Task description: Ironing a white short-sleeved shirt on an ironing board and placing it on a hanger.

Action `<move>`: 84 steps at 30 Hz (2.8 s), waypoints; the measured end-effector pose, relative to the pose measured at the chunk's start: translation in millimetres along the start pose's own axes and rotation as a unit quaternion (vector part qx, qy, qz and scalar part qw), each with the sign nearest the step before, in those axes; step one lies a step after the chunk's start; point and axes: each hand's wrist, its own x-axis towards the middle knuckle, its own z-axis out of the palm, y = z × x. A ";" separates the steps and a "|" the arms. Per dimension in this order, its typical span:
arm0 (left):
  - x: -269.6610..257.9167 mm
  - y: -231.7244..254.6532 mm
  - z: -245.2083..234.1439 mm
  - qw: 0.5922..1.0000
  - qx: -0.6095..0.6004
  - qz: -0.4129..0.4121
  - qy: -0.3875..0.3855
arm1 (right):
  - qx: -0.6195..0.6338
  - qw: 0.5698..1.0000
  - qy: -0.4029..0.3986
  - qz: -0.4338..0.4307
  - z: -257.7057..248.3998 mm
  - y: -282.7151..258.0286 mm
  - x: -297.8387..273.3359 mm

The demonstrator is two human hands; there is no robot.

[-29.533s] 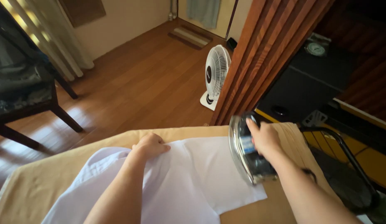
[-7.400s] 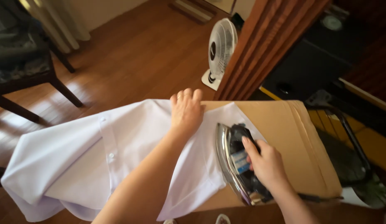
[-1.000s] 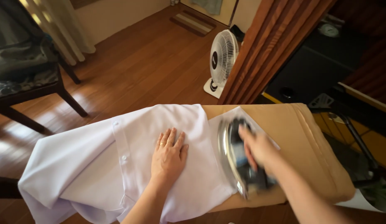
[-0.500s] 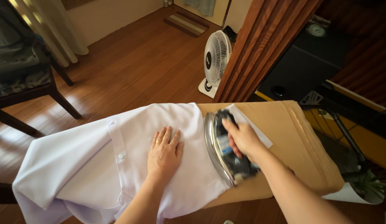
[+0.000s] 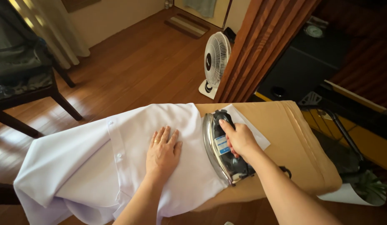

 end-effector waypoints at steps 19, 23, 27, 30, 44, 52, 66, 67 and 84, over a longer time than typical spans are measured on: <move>-2.7 -0.8 8.8 1.000 0.014 -0.010 0.007 | -0.324 0.928 0.169 -0.078 -103.2 53.7 45.1; -2.2 -1.4 9.1 1.000 0.013 -0.017 0.001 | -0.327 0.925 0.194 0.000 -125.3 60.4 55.1; -3.7 -4.9 14.0 1.000 0.014 -0.012 0.000 | -0.341 0.915 0.212 0.048 -151.7 72.8 54.2; -1.7 -3.4 11.1 1.000 0.015 -0.011 -0.004 | -0.405 0.886 0.226 -0.012 -163.4 82.6 51.5; 2.2 -3.9 7.4 1.000 0.008 0.002 0.018 | -0.274 0.949 0.121 -0.095 -9.4 40.9 -27.3; -2.6 -1.1 4.6 1.000 -0.004 -0.001 -0.002 | -0.204 0.977 0.055 -0.026 -7.0 3.5 -1.3; -0.5 -2.5 8.5 1.000 -0.003 -0.007 0.002 | -0.294 0.934 0.099 -0.176 -37.4 13.4 40.5; -0.8 -2.2 8.9 1.000 -0.004 -0.007 0.001 | -0.295 0.934 0.099 -0.174 -39.5 14.9 49.1; -1.9 -3.6 10.3 1.000 0.008 -0.004 0.004 | -0.308 0.922 0.233 -0.007 -71.8 39.2 69.8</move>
